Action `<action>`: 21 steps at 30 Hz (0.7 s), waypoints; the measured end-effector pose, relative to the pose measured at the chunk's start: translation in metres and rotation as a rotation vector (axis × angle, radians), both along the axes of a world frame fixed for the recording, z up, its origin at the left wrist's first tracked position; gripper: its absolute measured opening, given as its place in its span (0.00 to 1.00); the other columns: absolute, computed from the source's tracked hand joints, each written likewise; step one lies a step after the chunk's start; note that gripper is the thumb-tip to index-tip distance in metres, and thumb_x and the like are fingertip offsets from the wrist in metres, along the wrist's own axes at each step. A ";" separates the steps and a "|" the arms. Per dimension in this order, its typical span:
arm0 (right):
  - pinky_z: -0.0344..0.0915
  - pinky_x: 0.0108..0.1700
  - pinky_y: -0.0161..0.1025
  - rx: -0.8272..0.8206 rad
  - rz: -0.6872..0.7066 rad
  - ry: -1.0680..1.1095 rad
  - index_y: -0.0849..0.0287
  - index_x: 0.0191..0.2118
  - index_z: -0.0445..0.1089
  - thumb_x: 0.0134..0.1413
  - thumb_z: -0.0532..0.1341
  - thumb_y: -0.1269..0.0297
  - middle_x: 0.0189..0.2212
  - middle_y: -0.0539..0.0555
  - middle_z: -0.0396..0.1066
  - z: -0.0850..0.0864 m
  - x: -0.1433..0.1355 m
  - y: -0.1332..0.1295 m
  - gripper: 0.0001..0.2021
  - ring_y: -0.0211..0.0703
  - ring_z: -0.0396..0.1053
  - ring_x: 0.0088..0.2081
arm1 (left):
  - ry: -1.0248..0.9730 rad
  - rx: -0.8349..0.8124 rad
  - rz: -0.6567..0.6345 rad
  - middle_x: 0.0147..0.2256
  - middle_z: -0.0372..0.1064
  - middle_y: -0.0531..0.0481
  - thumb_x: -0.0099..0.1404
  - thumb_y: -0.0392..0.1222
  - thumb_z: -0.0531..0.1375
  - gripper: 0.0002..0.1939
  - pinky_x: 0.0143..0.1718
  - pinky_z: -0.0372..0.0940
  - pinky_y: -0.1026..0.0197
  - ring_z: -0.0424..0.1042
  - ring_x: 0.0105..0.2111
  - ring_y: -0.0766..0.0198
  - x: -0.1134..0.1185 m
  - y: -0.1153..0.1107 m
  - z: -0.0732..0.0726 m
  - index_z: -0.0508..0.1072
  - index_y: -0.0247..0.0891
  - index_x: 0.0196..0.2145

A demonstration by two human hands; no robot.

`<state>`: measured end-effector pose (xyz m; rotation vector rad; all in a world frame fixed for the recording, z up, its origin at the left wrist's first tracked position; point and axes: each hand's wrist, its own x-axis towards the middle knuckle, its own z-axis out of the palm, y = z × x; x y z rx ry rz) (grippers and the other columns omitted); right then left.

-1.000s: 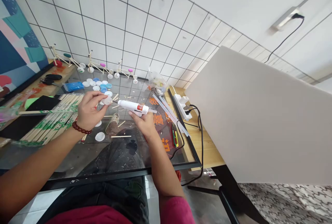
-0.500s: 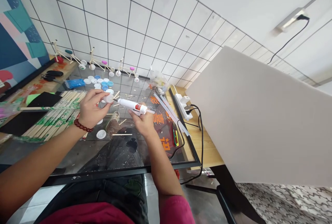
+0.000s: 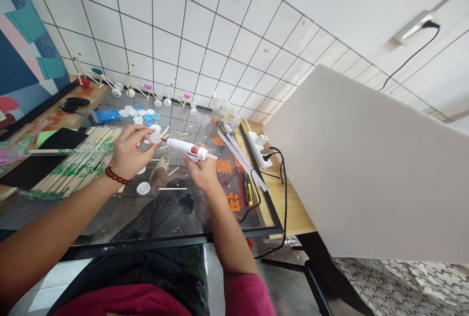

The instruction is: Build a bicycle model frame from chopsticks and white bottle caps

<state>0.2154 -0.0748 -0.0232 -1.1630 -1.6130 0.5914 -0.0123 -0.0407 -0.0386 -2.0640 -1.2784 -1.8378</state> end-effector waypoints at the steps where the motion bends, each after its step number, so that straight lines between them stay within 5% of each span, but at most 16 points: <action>1: 0.66 0.38 0.40 -0.004 -0.007 0.000 0.54 0.33 0.68 0.54 0.69 0.52 0.27 0.47 0.72 -0.001 0.000 0.001 0.13 0.43 0.68 0.31 | -0.021 -0.016 -0.008 0.42 0.79 0.43 0.63 0.39 0.69 0.09 0.45 0.75 0.53 0.78 0.42 0.54 0.000 0.000 0.001 0.82 0.39 0.42; 4: 0.67 0.37 0.40 -0.018 -0.034 0.037 0.54 0.32 0.69 0.52 0.70 0.51 0.27 0.47 0.73 -0.004 0.000 0.003 0.14 0.43 0.69 0.31 | -0.124 -0.147 -0.057 0.42 0.79 0.44 0.59 0.40 0.71 0.11 0.42 0.74 0.54 0.76 0.37 0.58 0.002 -0.003 0.005 0.83 0.39 0.41; 7: 0.70 0.40 0.42 -0.040 -0.029 0.179 0.55 0.32 0.71 0.49 0.72 0.50 0.28 0.49 0.75 -0.007 -0.003 0.007 0.15 0.44 0.71 0.33 | -0.332 -0.448 -0.217 0.35 0.78 0.48 0.53 0.43 0.75 0.17 0.38 0.72 0.56 0.72 0.32 0.61 0.006 -0.005 0.010 0.84 0.39 0.41; 13: 0.72 0.40 0.43 -0.212 -0.006 0.462 0.56 0.30 0.74 0.36 0.78 0.50 0.28 0.51 0.76 -0.008 -0.007 0.010 0.20 0.44 0.71 0.33 | -0.895 -0.894 -0.541 0.34 0.80 0.47 0.34 0.41 0.83 0.28 0.40 0.73 0.59 0.78 0.37 0.59 0.014 -0.010 0.020 0.81 0.35 0.35; 16: 0.71 0.38 0.42 -0.239 -0.017 0.522 0.56 0.29 0.73 0.34 0.79 0.51 0.27 0.50 0.75 -0.006 -0.009 0.012 0.20 0.43 0.70 0.31 | -0.962 -1.022 -0.566 0.32 0.79 0.48 0.33 0.37 0.82 0.25 0.36 0.72 0.61 0.77 0.34 0.61 0.015 -0.011 0.023 0.81 0.35 0.31; 21: 0.74 0.49 0.46 -0.196 0.019 0.553 0.55 0.33 0.77 0.40 0.76 0.51 0.35 0.53 0.81 -0.008 -0.014 0.015 0.17 0.49 0.76 0.42 | -0.931 -1.105 -0.594 0.33 0.80 0.47 0.35 0.33 0.82 0.23 0.36 0.73 0.60 0.77 0.33 0.61 0.016 -0.014 0.024 0.82 0.35 0.31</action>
